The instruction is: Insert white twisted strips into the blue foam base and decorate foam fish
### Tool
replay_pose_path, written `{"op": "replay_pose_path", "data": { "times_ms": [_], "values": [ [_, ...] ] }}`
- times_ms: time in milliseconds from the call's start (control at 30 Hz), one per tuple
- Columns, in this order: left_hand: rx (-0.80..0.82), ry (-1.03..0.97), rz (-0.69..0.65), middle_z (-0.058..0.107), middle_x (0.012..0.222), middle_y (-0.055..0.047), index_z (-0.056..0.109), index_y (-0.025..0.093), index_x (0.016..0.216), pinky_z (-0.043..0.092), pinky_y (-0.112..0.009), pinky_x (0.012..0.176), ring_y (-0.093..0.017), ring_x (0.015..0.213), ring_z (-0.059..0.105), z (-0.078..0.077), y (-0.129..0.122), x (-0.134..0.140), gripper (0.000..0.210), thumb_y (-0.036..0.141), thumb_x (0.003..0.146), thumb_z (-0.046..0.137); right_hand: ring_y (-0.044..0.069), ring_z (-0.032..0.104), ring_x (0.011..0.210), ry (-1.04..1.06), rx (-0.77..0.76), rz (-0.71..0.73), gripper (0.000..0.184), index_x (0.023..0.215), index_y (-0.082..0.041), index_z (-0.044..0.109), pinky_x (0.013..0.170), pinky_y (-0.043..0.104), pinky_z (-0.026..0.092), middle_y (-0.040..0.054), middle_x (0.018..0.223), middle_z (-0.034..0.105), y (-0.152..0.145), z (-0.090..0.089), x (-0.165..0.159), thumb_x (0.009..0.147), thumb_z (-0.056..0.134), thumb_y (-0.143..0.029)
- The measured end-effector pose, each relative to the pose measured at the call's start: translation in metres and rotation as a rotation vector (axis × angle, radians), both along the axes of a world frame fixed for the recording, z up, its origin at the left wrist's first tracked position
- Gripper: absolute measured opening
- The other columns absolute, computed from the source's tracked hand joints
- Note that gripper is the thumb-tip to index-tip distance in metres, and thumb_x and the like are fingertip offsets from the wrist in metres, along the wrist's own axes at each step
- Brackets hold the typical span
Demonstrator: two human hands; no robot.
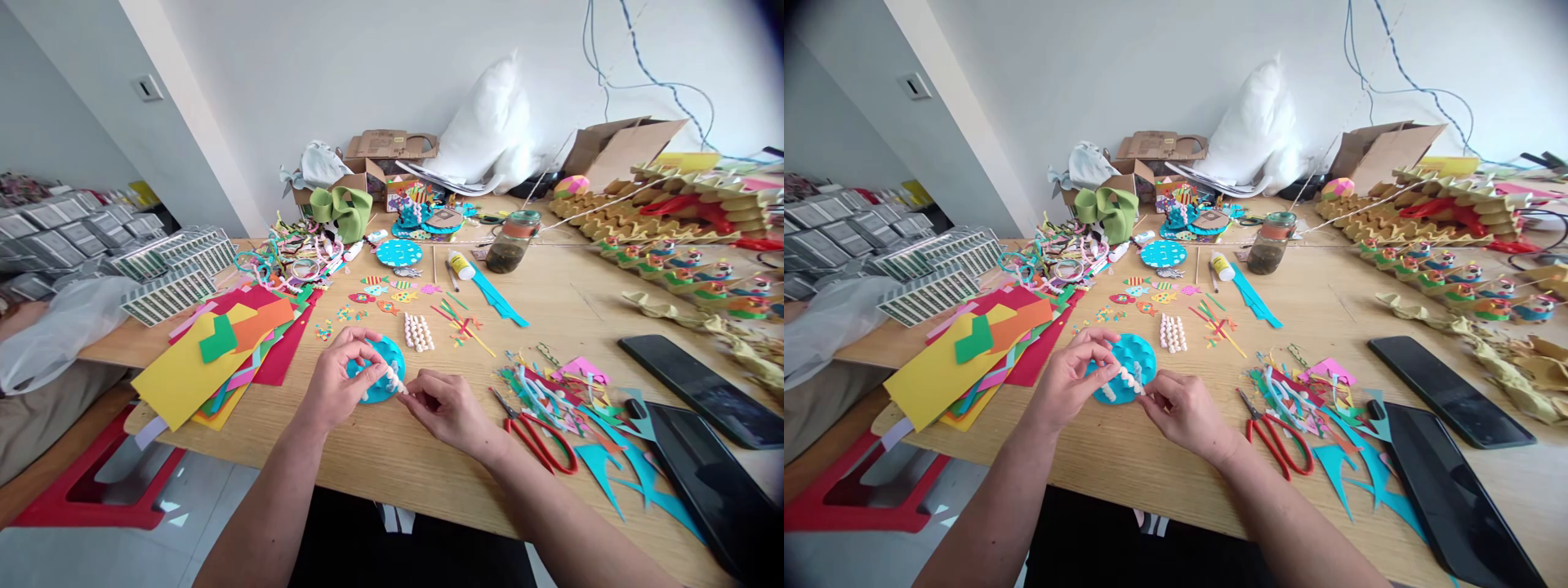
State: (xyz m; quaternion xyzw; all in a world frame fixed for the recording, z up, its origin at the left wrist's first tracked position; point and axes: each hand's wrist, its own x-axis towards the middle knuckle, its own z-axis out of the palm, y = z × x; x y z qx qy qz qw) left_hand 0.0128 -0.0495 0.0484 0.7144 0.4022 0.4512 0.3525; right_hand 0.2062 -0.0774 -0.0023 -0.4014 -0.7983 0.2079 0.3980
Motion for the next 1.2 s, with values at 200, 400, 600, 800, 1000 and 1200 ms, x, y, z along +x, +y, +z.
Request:
{"op": "replay_pose_path", "data": {
  "times_ms": [200,400,600,800,1000,1200],
  "values": [
    [0.01,0.013,-0.01,0.06,0.101,-0.008,0.065,0.018,0.07,0.048,-0.033,0.083,-0.021,0.103,0.056,0.002,-0.001,0.002,0.007,0.022,0.076,0.065,0.007,0.044,0.051,0.067,-0.133,0.028,0.015,0.083,-0.016,0.064,0.049,0.021,0.034,-0.0012,0.064,0.051,-0.001,0.002,0.0,0.086,0.056,-0.028],
    [-0.016,-0.025,0.025,0.058,0.112,-0.009,0.067,0.019,0.092,0.048,-0.029,0.076,-0.02,0.1,0.056,0.003,-0.002,0.006,0.018,0.028,0.077,0.066,0.006,0.038,0.046,0.353,-0.476,0.037,0.023,0.071,-0.016,0.06,0.042,0.02,0.029,-0.0026,0.056,0.049,0.003,0.004,0.003,0.081,0.061,-0.037],
    [0.133,0.026,0.303,0.058,0.113,-0.009,0.056,0.021,0.112,0.048,-0.027,0.073,-0.017,0.092,0.056,-0.014,-0.005,-0.001,0.034,0.031,0.081,0.062,0.004,0.038,0.034,0.932,-0.778,-0.004,0.025,0.074,-0.018,0.058,0.031,0.017,0.021,-0.0055,0.051,0.052,0.02,0.001,0.014,0.073,0.07,-0.04],
    [0.103,0.098,0.426,0.056,0.122,-0.012,0.049,0.019,0.12,0.047,-0.037,0.091,-0.021,0.11,0.055,-0.044,0.01,-0.026,0.038,0.034,0.086,0.054,0.005,0.046,0.038,1.051,-0.864,0.003,0.029,0.07,-0.017,0.056,0.028,0.016,0.026,-0.001,0.064,0.062,0.028,-0.003,0.012,0.065,0.076,-0.036],
    [-0.119,0.173,0.291,0.064,0.114,-0.011,0.059,0.017,0.107,0.048,-0.034,0.091,-0.022,0.108,0.059,-0.042,0.051,-0.042,0.035,0.042,0.09,0.041,0.005,0.044,0.037,0.997,-0.873,-0.038,0.031,0.072,-0.018,0.054,0.029,0.017,0.024,-0.003,0.059,0.059,0.033,-0.015,0.006,0.065,0.076,-0.038],
    [-0.113,0.372,0.123,0.069,0.106,-0.008,0.065,0.018,0.099,0.047,-0.029,0.088,-0.02,0.102,0.062,-0.027,0.081,-0.022,0.037,0.04,0.092,0.037,0.006,0.042,0.04,0.854,-0.82,-0.114,0.033,0.071,-0.018,0.054,0.036,0.019,0.031,-0.0033,0.056,0.056,0.036,-0.018,0.007,0.067,0.073,-0.045]
  ]
}}
